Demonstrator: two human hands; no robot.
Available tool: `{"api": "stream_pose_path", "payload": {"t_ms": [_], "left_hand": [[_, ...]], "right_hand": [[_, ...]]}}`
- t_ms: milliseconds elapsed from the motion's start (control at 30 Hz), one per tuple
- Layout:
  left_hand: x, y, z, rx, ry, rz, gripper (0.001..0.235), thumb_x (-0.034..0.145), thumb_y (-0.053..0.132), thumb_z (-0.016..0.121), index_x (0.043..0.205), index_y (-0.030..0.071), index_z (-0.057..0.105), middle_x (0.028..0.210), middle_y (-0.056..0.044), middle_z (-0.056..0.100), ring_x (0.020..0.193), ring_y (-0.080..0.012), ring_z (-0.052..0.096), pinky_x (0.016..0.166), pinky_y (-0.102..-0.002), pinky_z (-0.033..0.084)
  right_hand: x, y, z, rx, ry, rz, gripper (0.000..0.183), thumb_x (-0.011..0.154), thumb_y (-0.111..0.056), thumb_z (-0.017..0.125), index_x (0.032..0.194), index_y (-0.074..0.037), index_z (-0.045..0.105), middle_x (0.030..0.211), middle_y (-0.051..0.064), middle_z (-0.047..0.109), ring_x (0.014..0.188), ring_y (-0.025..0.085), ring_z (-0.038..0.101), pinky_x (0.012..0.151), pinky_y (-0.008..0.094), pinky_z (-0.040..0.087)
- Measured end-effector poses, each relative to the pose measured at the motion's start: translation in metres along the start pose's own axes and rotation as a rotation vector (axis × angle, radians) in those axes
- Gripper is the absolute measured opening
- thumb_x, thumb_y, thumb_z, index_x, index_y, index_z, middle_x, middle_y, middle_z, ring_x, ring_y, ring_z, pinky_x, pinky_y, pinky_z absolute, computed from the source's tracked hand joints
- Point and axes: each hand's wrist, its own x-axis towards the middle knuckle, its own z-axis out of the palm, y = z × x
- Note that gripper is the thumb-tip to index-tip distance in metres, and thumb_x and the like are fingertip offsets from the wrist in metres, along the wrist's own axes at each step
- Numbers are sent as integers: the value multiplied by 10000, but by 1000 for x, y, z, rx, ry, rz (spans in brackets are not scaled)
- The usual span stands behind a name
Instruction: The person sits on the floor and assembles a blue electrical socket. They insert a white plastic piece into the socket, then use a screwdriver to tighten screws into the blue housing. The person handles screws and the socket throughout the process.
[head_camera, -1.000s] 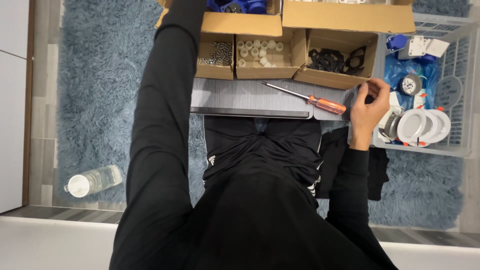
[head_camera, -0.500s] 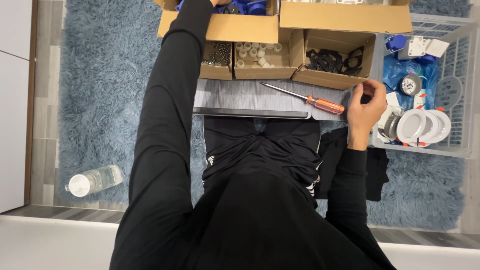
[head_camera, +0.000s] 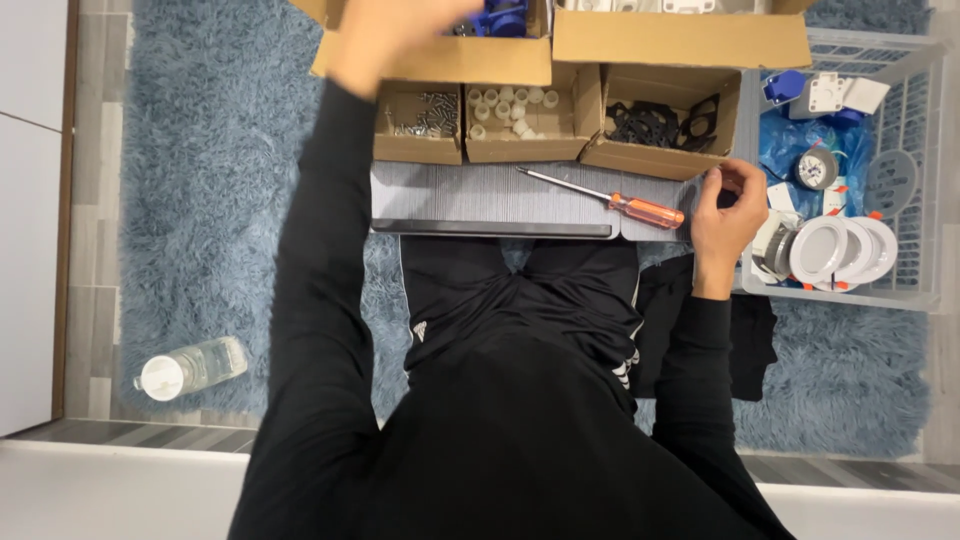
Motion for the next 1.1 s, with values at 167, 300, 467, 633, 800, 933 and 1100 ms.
{"api": "stream_pose_path", "payload": {"t_ms": [167,300,467,633,800,933,1100], "left_hand": [[-88,131,-31,-193,275,404,411,949,109,872,1290,100,644,1254,-138,575,1109,-281,628,862,-372,578],[-140,136,7,-249,147,331,410,927,239,851,1242,101,628,1244,-143,554,1156,-312,613,868,-385,630],[-182,106,86,-353,69,249,492,857,306,955,1179,88,654,1188,-112,703,1120,-292,681,1024,-408,546],[-187,92,122,-246,119,217,470,880,334,937,1184,89,675,1172,-80,720,1089,-277,689,940,-399,568],[-183,88,142,-195,142,203,421,930,329,911,1207,119,673,1220,-38,704,1078,-226,714,823,-364,607],[-183,86,142,-178,108,171,381,984,354,880,1278,184,707,1309,-15,613,1074,-216,698,718,-379,625],[-184,78,138,-265,50,121,432,941,373,921,1272,208,697,1347,-25,551,1129,-212,661,779,-382,614]], "right_hand": [[2,-8,-1,10,5,7,112,1143,-16,629,1242,27,659,1145,178,691,998,298,670,890,402,559],[1,-9,0,9,22,5,117,1134,-16,633,1238,28,667,1144,179,698,1004,296,674,893,395,561],[9,-2,-4,203,159,-50,147,1122,70,568,1252,40,629,1192,211,653,1083,323,652,970,399,538],[44,-67,-27,201,44,-277,91,1195,54,557,1239,102,620,1196,265,622,1105,394,625,983,471,530],[83,-110,-38,79,-365,-386,115,1207,104,655,1258,161,741,1278,324,749,1177,439,700,1020,511,559],[115,-114,-15,-149,-924,-278,463,1249,-273,481,1361,112,711,1438,287,707,1351,436,641,1104,550,476],[141,-109,18,-264,-1134,-130,573,1244,-319,304,1401,112,648,1370,316,673,1281,468,603,1072,562,430]]}}
